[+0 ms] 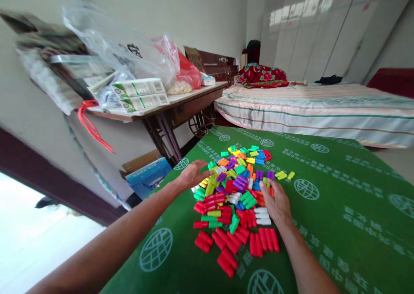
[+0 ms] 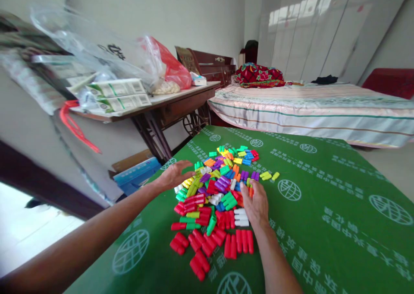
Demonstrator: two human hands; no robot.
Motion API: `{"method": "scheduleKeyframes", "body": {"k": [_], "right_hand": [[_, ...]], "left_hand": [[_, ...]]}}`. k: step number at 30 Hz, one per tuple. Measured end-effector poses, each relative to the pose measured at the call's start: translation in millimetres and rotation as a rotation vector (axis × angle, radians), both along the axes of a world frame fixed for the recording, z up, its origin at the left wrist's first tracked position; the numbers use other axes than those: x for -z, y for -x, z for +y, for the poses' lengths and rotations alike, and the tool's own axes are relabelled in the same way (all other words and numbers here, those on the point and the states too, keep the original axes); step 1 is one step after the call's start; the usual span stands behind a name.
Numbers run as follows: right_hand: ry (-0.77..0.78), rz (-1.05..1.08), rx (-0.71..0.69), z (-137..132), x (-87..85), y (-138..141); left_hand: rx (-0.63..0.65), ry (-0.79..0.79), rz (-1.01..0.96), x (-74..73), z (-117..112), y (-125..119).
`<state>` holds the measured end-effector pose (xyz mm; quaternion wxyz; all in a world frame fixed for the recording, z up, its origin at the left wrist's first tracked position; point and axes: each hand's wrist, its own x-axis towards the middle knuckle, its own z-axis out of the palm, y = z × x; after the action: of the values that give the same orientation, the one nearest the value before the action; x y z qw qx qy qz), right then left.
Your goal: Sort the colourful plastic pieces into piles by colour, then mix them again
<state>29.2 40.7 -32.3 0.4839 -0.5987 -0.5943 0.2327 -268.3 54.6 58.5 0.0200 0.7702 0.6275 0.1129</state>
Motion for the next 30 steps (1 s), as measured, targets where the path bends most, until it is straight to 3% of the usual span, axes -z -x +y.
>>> {"method": "scheduleKeyframes", "body": {"k": [6, 12, 17, 25, 30], "right_hand": [[-0.060, -0.033, -0.038, 1, 6.1, 1], [-0.035, -0.030, -0.068, 0, 5.9, 2], [-0.058, -0.038, -0.056, 0, 6.1, 3], [-0.084, -0.051, -0.028, 2, 10.7, 5], [-0.159, -0.085, -0.012, 3, 11.1, 5]], "left_hand": [[-0.121, -0.027, -0.110, 27.3, -38, 13], [-0.106, -0.122, -0.231, 36.0, -63, -4], [0.111, -0.115, -0.149, 29.1, -81, -26], [0.111, 0.013, -0.011, 15.9, -73, -58], [0.116, -0.031, -0.155, 7.8, -72, -70]]}}
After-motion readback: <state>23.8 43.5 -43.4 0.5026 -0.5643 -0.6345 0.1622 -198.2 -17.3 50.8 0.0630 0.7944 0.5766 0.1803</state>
